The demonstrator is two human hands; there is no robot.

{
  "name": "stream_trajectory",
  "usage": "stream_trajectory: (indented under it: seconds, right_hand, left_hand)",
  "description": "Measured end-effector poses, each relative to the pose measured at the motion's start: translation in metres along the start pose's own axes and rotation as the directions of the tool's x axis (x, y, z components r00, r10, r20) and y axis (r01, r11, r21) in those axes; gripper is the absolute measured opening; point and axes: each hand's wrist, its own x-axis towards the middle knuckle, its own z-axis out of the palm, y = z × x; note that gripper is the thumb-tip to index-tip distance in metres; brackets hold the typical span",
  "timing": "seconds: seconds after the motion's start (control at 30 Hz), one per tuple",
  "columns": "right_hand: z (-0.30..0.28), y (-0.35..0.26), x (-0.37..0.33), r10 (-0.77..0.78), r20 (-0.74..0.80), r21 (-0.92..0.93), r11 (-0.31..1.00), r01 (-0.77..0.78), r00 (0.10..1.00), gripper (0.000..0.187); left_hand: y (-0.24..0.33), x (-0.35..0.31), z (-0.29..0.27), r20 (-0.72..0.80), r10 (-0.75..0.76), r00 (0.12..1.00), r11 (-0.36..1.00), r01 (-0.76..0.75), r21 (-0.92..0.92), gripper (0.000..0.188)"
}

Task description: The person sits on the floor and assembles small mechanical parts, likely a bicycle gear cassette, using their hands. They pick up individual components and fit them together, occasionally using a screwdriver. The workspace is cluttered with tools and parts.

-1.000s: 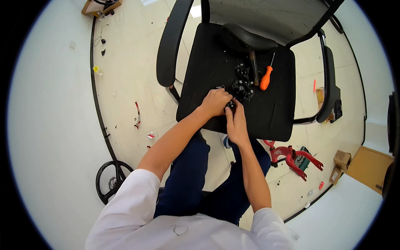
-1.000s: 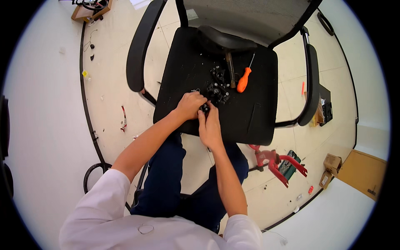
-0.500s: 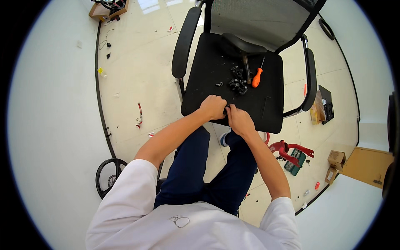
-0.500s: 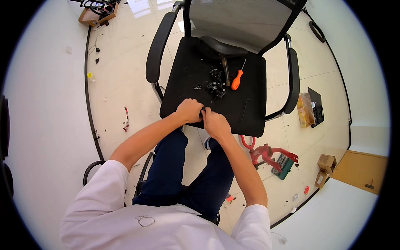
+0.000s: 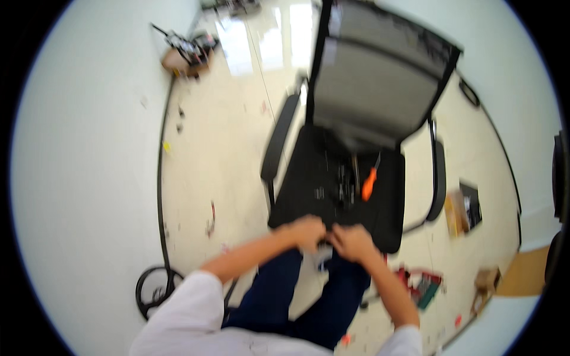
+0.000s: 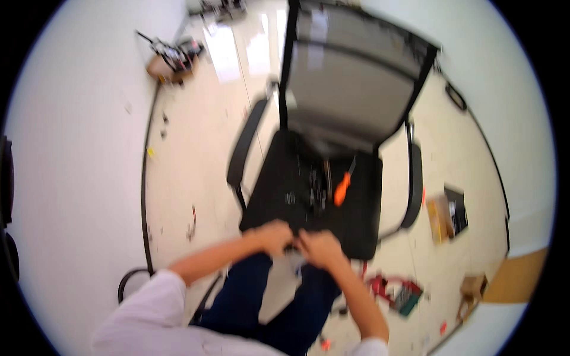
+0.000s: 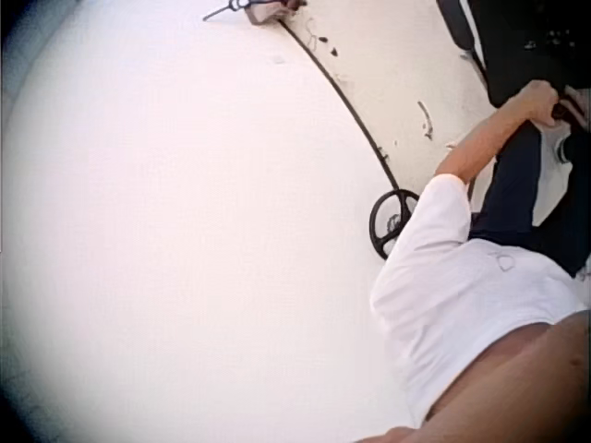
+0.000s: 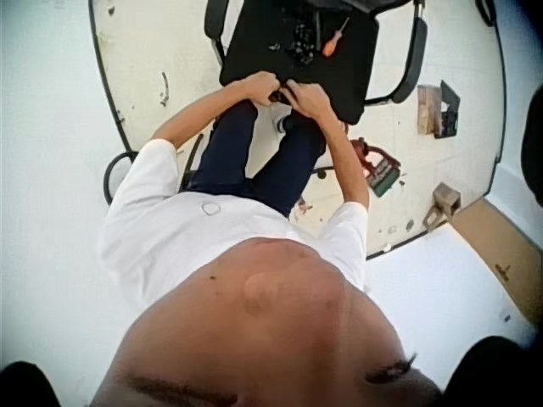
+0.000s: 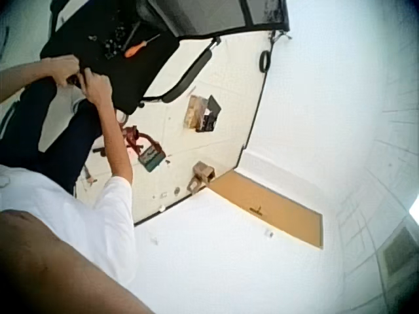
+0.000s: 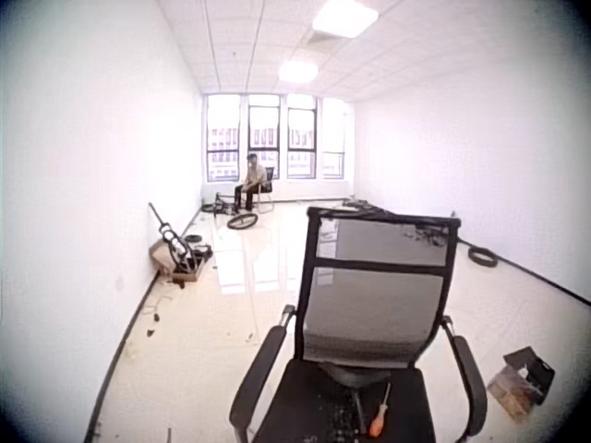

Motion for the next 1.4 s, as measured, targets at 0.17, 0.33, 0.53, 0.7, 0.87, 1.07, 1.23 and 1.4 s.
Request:
stream_trajectory:
  seconds: [0.17, 0.33, 0.53, 0.7, 0.87, 1.07, 1.23, 1.4]
  right_hand:
    - [-0.022, -0.004, 0.011, 0.067, -0.251, 0.073, 0.996, -0.051, 0.966, 0.035]
    - [0.025, 0.012, 0.032, 0.590, -0.137, 0.922, 0.370, -0.116, 0.795, 0.044]
    - [0.030, 0.012, 0.065, 0.732, 0.228, 0.972, -0.213, -0.101, 0.642, 0.033]
    - [0.023, 0.027, 0.064, 0.688, 0.176, 0.984, -0.113, -0.136, 0.704, 0.028]
    - [0.020, 0.043, 0.064, 0.665, 0.198, 0.979, -0.176, -0.107, 0.720, 0.032]
    - [0.018, 0.036, 0.074, 0.717, 0.041, 0.976, 0.122, -0.183, 0.696, 0.041]
    - [0.042, 0.052, 0.072, 0.752, -0.139, 0.862, 0.412, -0.296, 0.644, 0.032]
    - [0.032, 0.032, 0.070, 0.732, -0.151, 0.908, 0.368, -0.199, 0.664, 0.024]
  left_hand:
    - [0.009, -0.005, -0.017, -0.211, 0.057, 0.976, 0.911, -0.137, -0.389, 0.031]
    - [0.025, 0.019, -0.039, -0.100, -0.177, 0.979, 0.190, -0.066, -0.980, 0.026]
    - [0.012, 0.060, -0.032, -0.017, -0.433, 0.901, -0.509, -0.260, -0.821, 0.021]
    - [0.006, 0.066, -0.010, -0.051, -0.383, 0.922, -0.612, -0.294, -0.734, 0.020]
    - [0.007, 0.067, -0.029, -0.153, -0.347, 0.925, -0.395, -0.292, -0.871, 0.017]
    - [0.000, 0.070, -0.034, -0.051, -0.600, 0.798, -0.394, -0.350, -0.850, 0.015]
    - [-0.011, 0.069, -0.019, -0.106, -0.717, 0.689, -0.188, -0.337, -0.923, 0.020]
    - [0.000, 0.065, -0.020, -0.214, -0.804, 0.554, 0.068, -0.271, -0.960, 0.025]
